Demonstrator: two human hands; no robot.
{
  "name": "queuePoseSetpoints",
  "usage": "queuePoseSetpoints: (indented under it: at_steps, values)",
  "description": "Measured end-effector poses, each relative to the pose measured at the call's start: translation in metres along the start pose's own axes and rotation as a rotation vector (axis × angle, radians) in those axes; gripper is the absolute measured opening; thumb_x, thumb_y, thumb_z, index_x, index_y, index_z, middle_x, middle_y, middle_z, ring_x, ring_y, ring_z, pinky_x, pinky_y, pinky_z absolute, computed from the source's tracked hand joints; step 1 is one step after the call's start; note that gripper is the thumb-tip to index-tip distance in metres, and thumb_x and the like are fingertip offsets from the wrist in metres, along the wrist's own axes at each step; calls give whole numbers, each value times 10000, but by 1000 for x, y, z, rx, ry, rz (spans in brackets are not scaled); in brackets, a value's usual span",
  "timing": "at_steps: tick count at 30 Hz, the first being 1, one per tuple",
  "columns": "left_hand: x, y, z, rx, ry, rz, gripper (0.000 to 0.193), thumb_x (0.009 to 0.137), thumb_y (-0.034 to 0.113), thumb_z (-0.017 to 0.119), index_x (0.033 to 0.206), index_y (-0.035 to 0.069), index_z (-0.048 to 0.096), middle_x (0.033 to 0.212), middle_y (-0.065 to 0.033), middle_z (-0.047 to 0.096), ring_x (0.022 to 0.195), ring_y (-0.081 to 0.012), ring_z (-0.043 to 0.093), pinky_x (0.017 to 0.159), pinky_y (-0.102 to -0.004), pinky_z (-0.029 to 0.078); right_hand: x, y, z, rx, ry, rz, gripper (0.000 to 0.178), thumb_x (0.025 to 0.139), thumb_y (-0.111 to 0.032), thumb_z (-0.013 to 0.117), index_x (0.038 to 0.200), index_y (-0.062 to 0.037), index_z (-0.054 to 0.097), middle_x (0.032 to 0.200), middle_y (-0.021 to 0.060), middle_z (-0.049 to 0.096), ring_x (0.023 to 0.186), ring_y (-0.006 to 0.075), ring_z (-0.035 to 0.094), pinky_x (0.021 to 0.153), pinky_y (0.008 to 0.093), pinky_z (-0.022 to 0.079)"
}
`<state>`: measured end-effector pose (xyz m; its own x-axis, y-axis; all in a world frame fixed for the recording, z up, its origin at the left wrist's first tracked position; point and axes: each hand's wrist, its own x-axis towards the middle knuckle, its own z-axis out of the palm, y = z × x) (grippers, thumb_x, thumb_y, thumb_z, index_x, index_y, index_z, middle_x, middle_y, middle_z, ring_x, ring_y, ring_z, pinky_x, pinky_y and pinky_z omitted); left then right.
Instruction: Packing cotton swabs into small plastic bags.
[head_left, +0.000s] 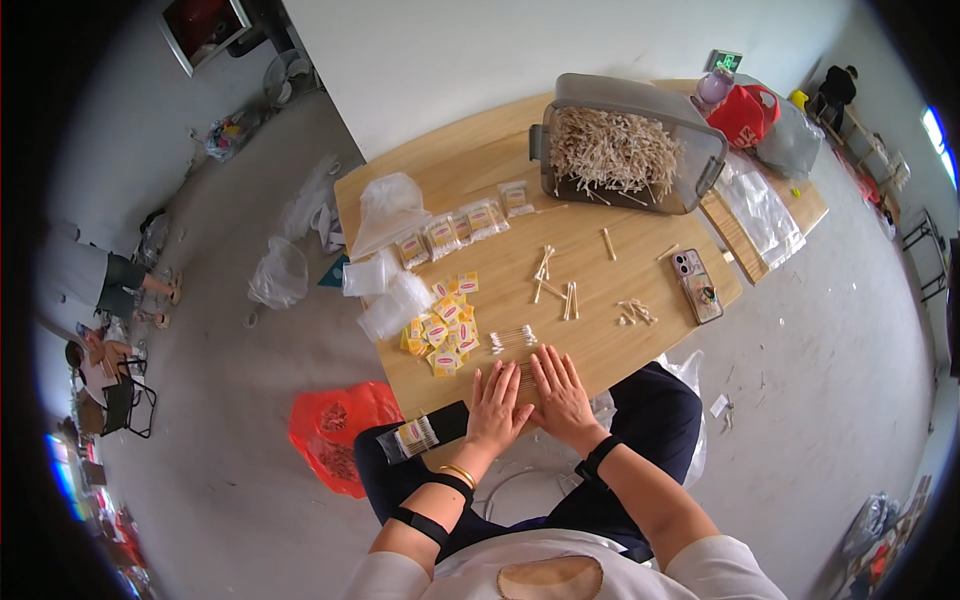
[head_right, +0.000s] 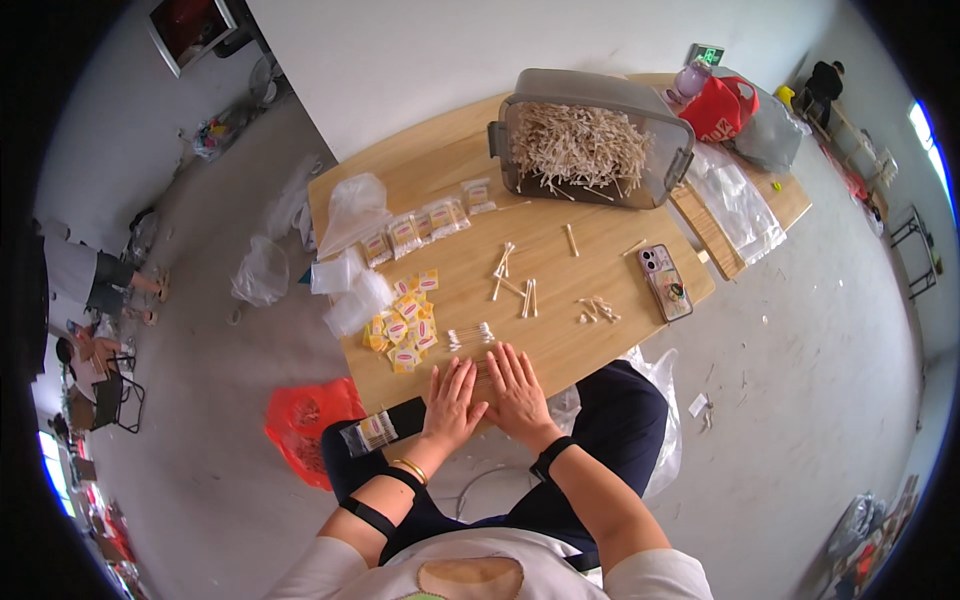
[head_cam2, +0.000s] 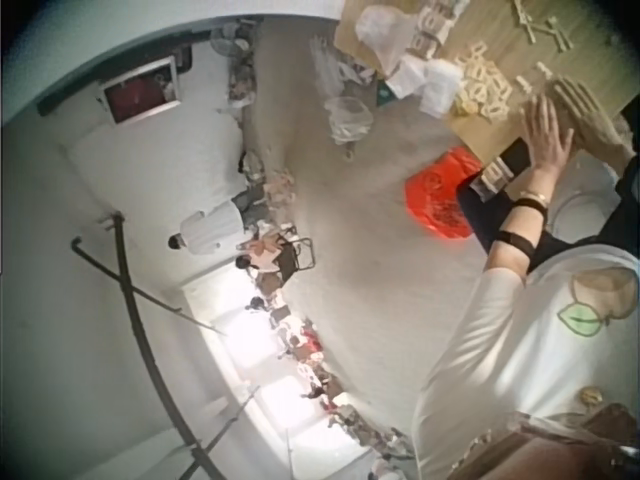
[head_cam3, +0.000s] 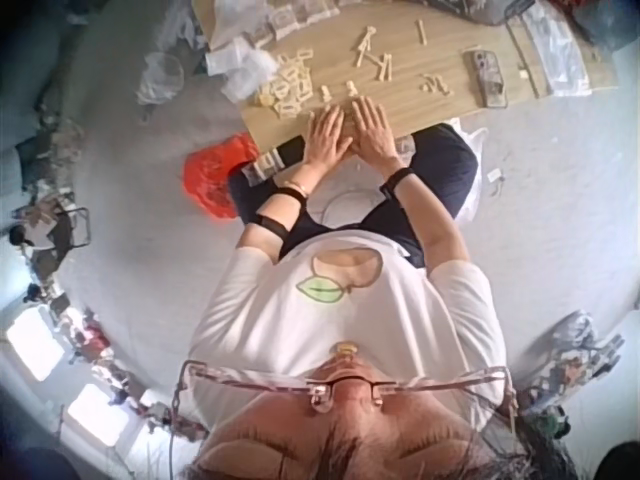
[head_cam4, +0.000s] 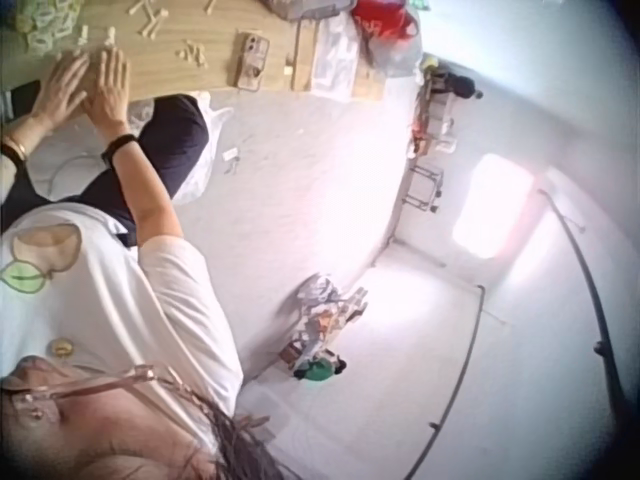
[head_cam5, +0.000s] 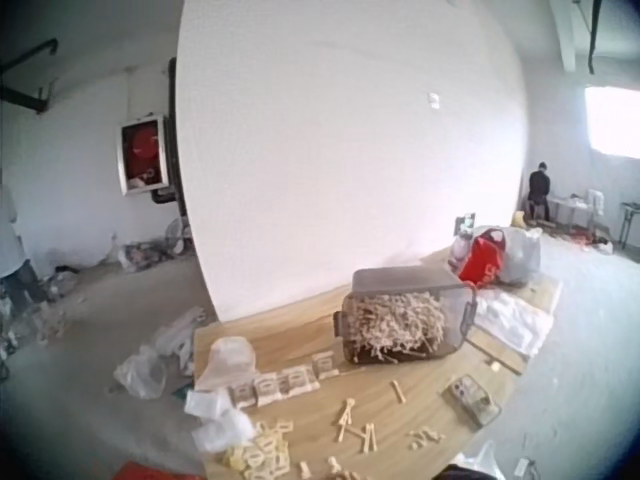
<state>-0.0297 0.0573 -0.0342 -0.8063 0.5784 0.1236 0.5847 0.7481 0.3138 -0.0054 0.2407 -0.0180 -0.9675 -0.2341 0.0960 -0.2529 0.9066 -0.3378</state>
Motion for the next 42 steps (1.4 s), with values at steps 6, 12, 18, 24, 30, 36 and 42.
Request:
queuePoseSetpoints:
  at_steps: [6, 12, 18, 24, 30, 36, 42]
  values:
    - [-1, -9, -12, 13, -17, -125, 871, 1012, 607, 356, 1593, -16, 174, 1659, -180, 202, 1550, -333, 167, 1245, -579, 80, 1, -2, 2, 14, 38, 16, 974, 850, -504, 662, 1561, 26, 260, 1632, 226, 255, 1546, 340, 192, 1265, 477, 141]
    - [-2, -10, -4, 112, -62, -187, 950, 1001, 670, 278, 1579, -72, 141, 1665, -221, 147, 1563, -352, 78, 1252, -567, 17, 4, 1, 2, 51, 65, 33, 973, 855, -505, 648, 1558, 40, 253, 1634, 228, 252, 1546, 338, 192, 1268, 462, 139]
    - [3, -1, 5, 42, -16, -231, 985, 995, 689, 239, 1564, -108, 130, 1654, -268, 125, 1561, -374, 53, 1249, -575, -6, 9, -13, 20, -35, 62, -4, 913, 882, -499, 586, 1554, 32, 269, 1633, 232, 254, 1543, 356, 196, 1266, 485, 136]
    - [4, 2, -2, 142, -63, -237, 960, 1004, 686, 228, 1574, -83, 147, 1661, -247, 140, 1562, -351, 87, 1251, -573, 11, 7, -10, 21, 11, 83, 0, 883, 898, -504, 558, 1553, 21, 285, 1635, 232, 253, 1547, 355, 185, 1266, 493, 125]
    - [-4, 1, -1, -88, -50, -100, 829, 1029, 580, 336, 1591, -14, 200, 1662, -188, 202, 1553, -328, 161, 1240, -588, 61, 7, -13, 17, -14, 71, 3, 902, 879, -538, 574, 1554, -1, 311, 1641, 217, 252, 1550, 341, 181, 1266, 495, 114]
    - [-6, 1, -4, -95, -12, -101, 785, 1039, 545, 351, 1590, 1, 221, 1644, -177, 252, 1536, -339, 207, 1239, -577, 94, 8, -18, 15, -6, 41, 38, 895, 885, -528, 611, 1572, -44, 300, 1654, 194, 233, 1555, 332, 164, 1265, 499, 101]
    - [-37, -21, -37, -208, 135, -306, 735, 1045, 497, 405, 1564, -7, 275, 1600, -198, 305, 1499, -384, 260, 1220, -590, 151, 9, -22, 16, -62, 29, 33, 955, 882, -615, 586, 1572, -26, 286, 1656, 191, 222, 1556, 314, 158, 1271, 482, 95]
